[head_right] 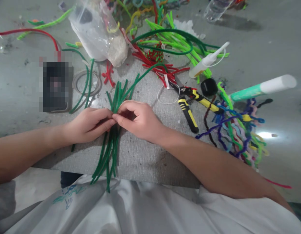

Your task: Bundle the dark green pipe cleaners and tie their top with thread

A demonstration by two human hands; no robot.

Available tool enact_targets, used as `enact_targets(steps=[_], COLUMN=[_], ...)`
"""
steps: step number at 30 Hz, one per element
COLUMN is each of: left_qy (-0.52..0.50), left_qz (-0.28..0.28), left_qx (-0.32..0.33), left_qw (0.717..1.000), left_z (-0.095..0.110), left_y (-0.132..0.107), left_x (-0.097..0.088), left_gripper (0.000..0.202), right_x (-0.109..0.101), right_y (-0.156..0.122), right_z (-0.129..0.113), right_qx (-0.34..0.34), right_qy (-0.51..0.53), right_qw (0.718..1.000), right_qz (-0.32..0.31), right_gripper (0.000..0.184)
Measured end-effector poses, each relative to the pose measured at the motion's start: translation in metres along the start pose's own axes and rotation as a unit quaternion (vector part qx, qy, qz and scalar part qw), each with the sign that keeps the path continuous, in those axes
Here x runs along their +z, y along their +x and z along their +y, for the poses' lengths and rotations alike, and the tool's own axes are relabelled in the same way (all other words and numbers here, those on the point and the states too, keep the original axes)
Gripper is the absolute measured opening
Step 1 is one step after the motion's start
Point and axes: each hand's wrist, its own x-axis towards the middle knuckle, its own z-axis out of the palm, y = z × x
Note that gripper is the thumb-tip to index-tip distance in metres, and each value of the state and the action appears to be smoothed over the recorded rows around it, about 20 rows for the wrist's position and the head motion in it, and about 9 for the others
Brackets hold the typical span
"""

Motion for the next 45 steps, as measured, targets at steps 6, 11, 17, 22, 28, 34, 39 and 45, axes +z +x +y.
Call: enact_targets(steps=[6, 11, 17, 22, 28, 34, 39, 45], left_qy=[-0.001, 0.01, 0.008, -0.014, -0.032, -0.032, -0.034, -0.043], left_qz=[0.011, 0.019, 0.013, 0.024, 0.011, 0.008, 0.007, 0.013], left_qx=[0.035, 0.044, 0.038, 0.018, 0.0, 0.014, 0.034, 0.02], left_qw=[0.999, 0.999, 0.999, 0.999, 0.999, 0.999, 0.999, 0.999], left_z=[-0.001, 0.0, 0.0, -0.002, -0.004, -0.004, -0.004, -0.003], left_y=[0.002, 0.003, 0.003, 0.001, 0.0, 0.002, 0.003, 0.003], left_x=[-0.002, -0.002, -0.001, -0.001, -0.001, -0.003, -0.003, -0.001], left_gripper=[0.03, 0.033, 0.034, 0.033, 0.033, 0.031, 0.03, 0.03], right_x=[0.0, 0.001, 0.003, 0.005, 0.004, 0.006, 0.006, 0.004], right_y=[-0.002, -0.004, -0.004, -0.003, -0.005, -0.005, -0.004, -0.004], right_z=[-0.001, -0.003, -0.005, -0.009, -0.009, -0.008, -0.009, -0.006], right_qx=[0.046, 0.037, 0.034, 0.046, 0.047, 0.072, 0.089, 0.048], right_qy=[-0.001, -0.032, -0.025, 0.002, -0.009, 0.066, 0.094, 0.059], right_qw=[0.999, 0.999, 0.999, 0.999, 0.999, 0.994, 0.991, 0.996], right_qz=[-0.023, 0.004, 0.009, 0.019, 0.022, 0.039, 0.016, 0.044], right_gripper=[0.032, 0.048, 0.047, 0.044, 0.036, 0.037, 0.041, 0.036])
